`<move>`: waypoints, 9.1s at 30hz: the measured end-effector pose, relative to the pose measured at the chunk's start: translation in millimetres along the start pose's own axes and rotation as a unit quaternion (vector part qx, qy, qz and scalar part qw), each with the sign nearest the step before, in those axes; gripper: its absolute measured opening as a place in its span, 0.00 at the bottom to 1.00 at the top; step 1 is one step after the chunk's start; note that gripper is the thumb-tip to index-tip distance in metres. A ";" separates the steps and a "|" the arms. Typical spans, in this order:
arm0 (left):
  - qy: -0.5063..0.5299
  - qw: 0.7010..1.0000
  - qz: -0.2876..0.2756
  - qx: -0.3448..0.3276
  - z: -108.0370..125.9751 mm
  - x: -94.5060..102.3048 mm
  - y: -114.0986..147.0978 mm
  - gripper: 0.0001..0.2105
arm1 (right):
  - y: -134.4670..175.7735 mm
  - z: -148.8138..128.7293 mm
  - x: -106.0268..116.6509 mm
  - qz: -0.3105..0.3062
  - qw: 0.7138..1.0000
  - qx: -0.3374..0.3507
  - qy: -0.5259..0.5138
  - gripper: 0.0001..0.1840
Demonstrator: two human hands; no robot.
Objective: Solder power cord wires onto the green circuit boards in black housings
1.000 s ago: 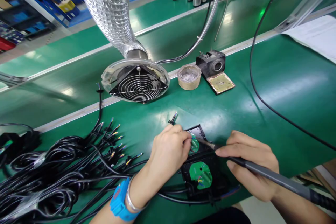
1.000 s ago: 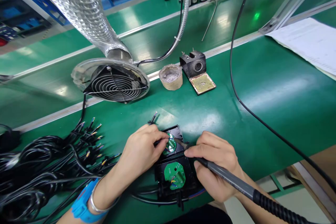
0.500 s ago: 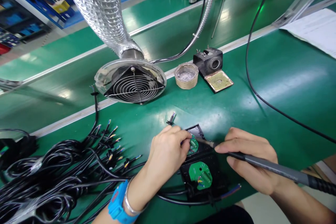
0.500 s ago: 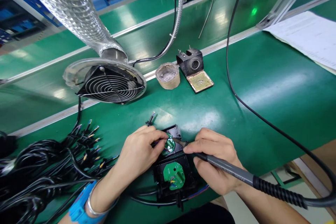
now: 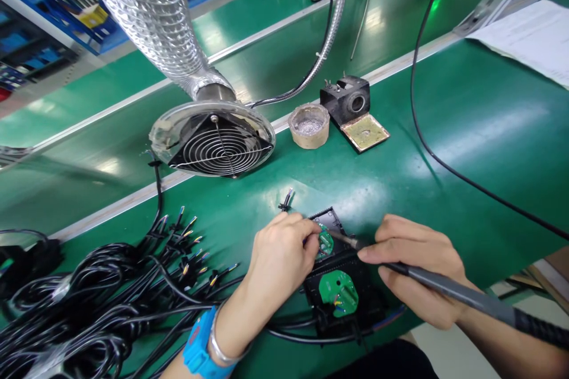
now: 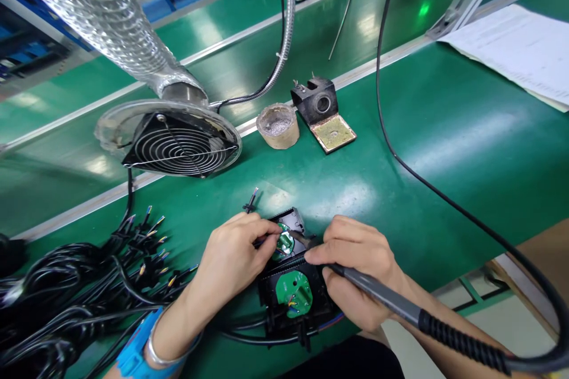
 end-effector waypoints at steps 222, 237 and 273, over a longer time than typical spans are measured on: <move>0.121 0.992 0.038 0.001 23.8 -12.0 65.8 0.08 | 42.7 -23.6 -24.3 0.028 0.995 -0.027 0.090 0.10; 0.055 0.998 0.034 0.001 25.4 -22.3 65.4 0.07 | 62.6 -54.2 36.2 0.011 0.998 -0.045 0.047 0.18; 0.018 0.998 0.054 0.000 26.3 -23.8 67.0 0.07 | 64.8 -59.2 -1.2 -0.010 0.993 0.084 0.079 0.16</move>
Point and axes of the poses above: each hand's wrist, its own y-axis away from the middle knuckle, its own x-axis out of the back of the hand, z = x × y, the point moved 8 cm from there along -y, towards the middle knuckle, and after that the axes turned 11 degrees about x, right-handed, at the moved point
